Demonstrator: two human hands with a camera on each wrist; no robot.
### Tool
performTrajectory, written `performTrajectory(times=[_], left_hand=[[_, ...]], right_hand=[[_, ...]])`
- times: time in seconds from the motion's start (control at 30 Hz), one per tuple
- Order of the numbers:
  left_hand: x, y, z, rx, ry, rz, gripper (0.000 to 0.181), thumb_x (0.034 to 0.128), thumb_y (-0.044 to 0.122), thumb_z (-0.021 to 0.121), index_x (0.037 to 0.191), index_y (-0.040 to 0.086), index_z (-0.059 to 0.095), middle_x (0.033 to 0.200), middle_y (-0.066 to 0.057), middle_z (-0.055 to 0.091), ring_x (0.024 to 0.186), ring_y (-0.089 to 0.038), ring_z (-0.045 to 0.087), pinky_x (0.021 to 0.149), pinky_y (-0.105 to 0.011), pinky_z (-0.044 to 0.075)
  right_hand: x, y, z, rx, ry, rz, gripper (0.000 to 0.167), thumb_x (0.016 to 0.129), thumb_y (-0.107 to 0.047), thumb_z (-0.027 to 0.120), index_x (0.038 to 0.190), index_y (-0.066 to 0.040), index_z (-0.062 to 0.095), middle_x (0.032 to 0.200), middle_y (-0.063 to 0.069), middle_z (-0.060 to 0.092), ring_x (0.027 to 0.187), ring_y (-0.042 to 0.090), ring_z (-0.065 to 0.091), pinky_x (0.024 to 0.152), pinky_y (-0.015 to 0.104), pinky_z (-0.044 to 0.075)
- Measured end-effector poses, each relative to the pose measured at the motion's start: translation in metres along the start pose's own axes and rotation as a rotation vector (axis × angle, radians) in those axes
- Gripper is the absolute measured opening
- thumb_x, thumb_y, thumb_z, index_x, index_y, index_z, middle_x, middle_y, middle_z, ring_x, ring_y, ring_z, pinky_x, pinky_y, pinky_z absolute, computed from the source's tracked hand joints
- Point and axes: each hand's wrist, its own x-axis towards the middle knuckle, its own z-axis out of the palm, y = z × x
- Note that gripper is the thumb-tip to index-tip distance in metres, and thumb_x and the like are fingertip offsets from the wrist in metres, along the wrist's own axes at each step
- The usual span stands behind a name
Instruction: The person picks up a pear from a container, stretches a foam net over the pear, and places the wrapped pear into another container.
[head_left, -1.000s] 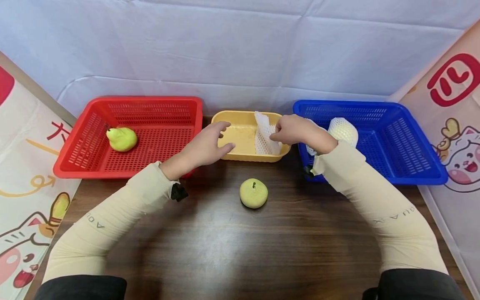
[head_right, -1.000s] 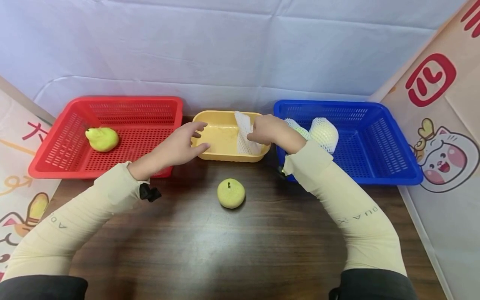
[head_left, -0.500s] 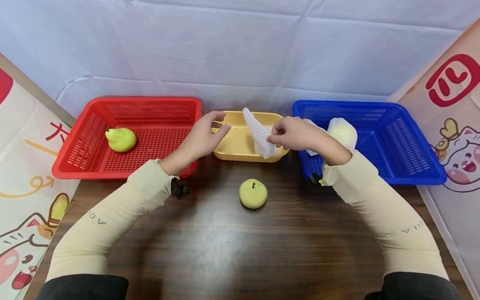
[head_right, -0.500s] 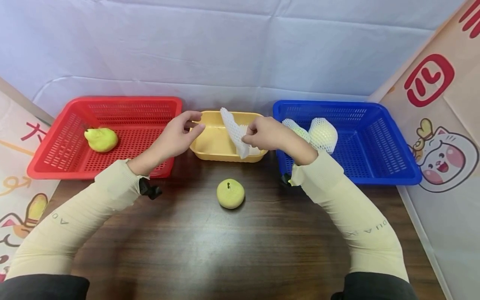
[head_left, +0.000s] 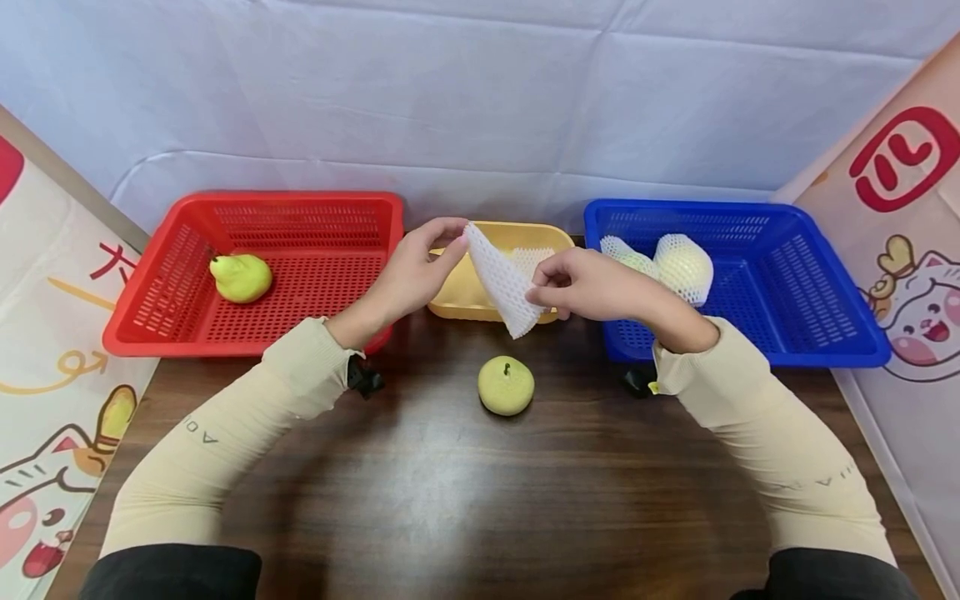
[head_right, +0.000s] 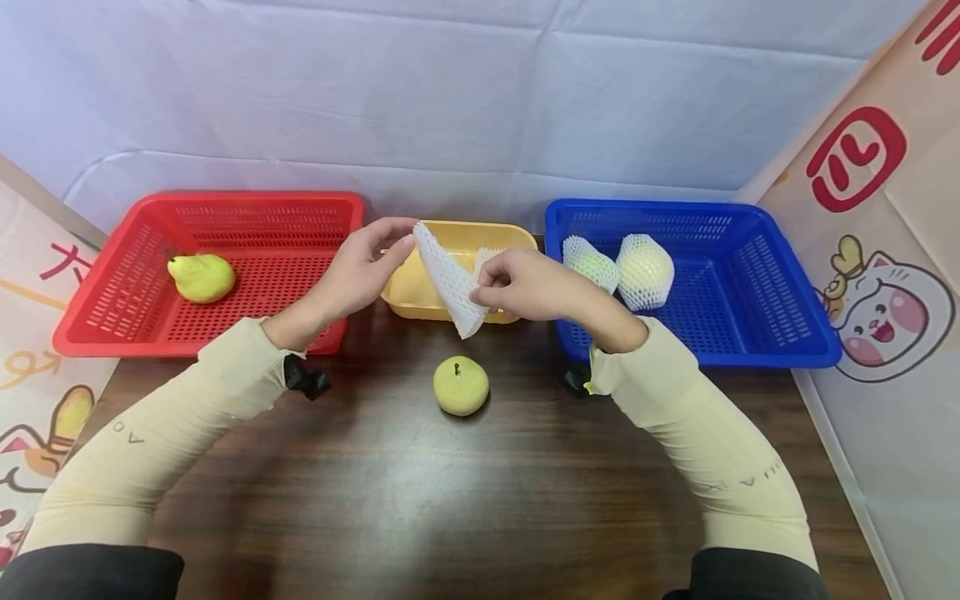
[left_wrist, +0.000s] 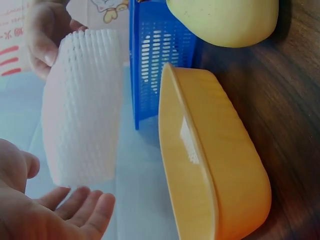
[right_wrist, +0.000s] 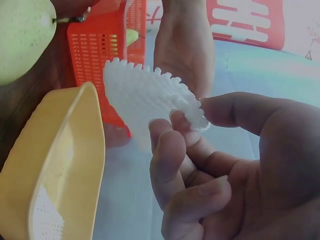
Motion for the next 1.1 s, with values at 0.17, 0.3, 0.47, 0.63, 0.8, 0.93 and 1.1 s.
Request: performTrajectory(times=[0.17,0.3,0.47,0.63,0.8,0.93,1.1], left_hand=[[-0.002,0.000,0.005,-0.028,0.034,0.017,0.035,0.1041,0.016,0.059,0.133,-0.002,0.059,0.126,-0.015,0.065,0.117,-0.023,0.061,0.098,-0.036,0.053],[-0.003,-0.003,0.006,-0.023,0.050,-0.007,0.035,0.1032,0.016,0.060,0.132,-0.003,0.057,0.124,-0.016,0.064,0.116,-0.027,0.061,0.099,-0.037,0.053],[-0.003,-0.008,0.005,-0.012,0.085,-0.026,0.032,0.1015,0.017,0.063,0.127,-0.003,0.058,0.120,-0.016,0.063,0.111,-0.028,0.062,0.096,-0.037,0.053],[-0.004,-0.008,0.006,-0.033,0.128,-0.012,0.025,0.0985,0.013,0.067,0.115,-0.003,0.058,0.109,-0.016,0.063,0.101,-0.027,0.061,0.089,-0.033,0.052],[-0.004,-0.010,0.006,-0.060,0.165,-0.023,0.022,0.0959,0.012,0.071,0.105,-0.002,0.057,0.097,-0.013,0.060,0.092,-0.024,0.059,0.081,-0.029,0.050],[-0.003,-0.012,0.005,-0.107,0.152,-0.015,0.016,0.0963,0.009,0.071,0.100,-0.003,0.060,0.093,-0.012,0.062,0.087,-0.020,0.058,0.081,-0.030,0.050],[-0.002,-0.012,0.005,-0.249,0.096,-0.009,0.010,0.0972,0.004,0.068,0.098,-0.004,0.063,0.089,-0.005,0.068,0.082,-0.012,0.061,0.078,-0.025,0.052]], right_hand=[[-0.001,-0.001,0.001,0.009,0.014,-0.020,0.019,0.101,-0.021,0.064,0.088,-0.009,0.070,0.066,0.001,0.061,0.059,0.019,0.056,0.051,0.030,0.040],[-0.001,0.000,0.001,0.015,0.041,-0.030,0.021,0.101,-0.022,0.064,0.086,-0.009,0.070,0.066,0.001,0.061,0.059,0.018,0.054,0.050,0.029,0.038],[0.000,0.002,0.002,0.035,0.063,-0.032,0.022,0.101,-0.022,0.064,0.086,-0.008,0.070,0.069,0.001,0.062,0.062,0.017,0.055,0.051,0.029,0.038],[-0.001,0.002,0.003,0.060,0.088,-0.043,0.021,0.101,-0.019,0.064,0.086,-0.007,0.070,0.074,0.005,0.066,0.066,0.018,0.061,0.054,0.028,0.044],[-0.002,0.004,0.004,0.081,0.106,-0.041,0.022,0.102,-0.020,0.064,0.085,-0.006,0.069,0.072,0.005,0.065,0.067,0.019,0.062,0.054,0.028,0.045],[-0.003,0.005,0.003,0.099,0.105,-0.047,0.023,0.102,-0.022,0.064,0.086,-0.006,0.069,0.073,0.003,0.065,0.067,0.019,0.062,0.055,0.028,0.046],[-0.007,0.008,0.002,0.147,0.074,-0.087,0.024,0.105,-0.021,0.059,0.089,-0.005,0.066,0.075,0.007,0.062,0.065,0.018,0.057,0.052,0.029,0.046]])
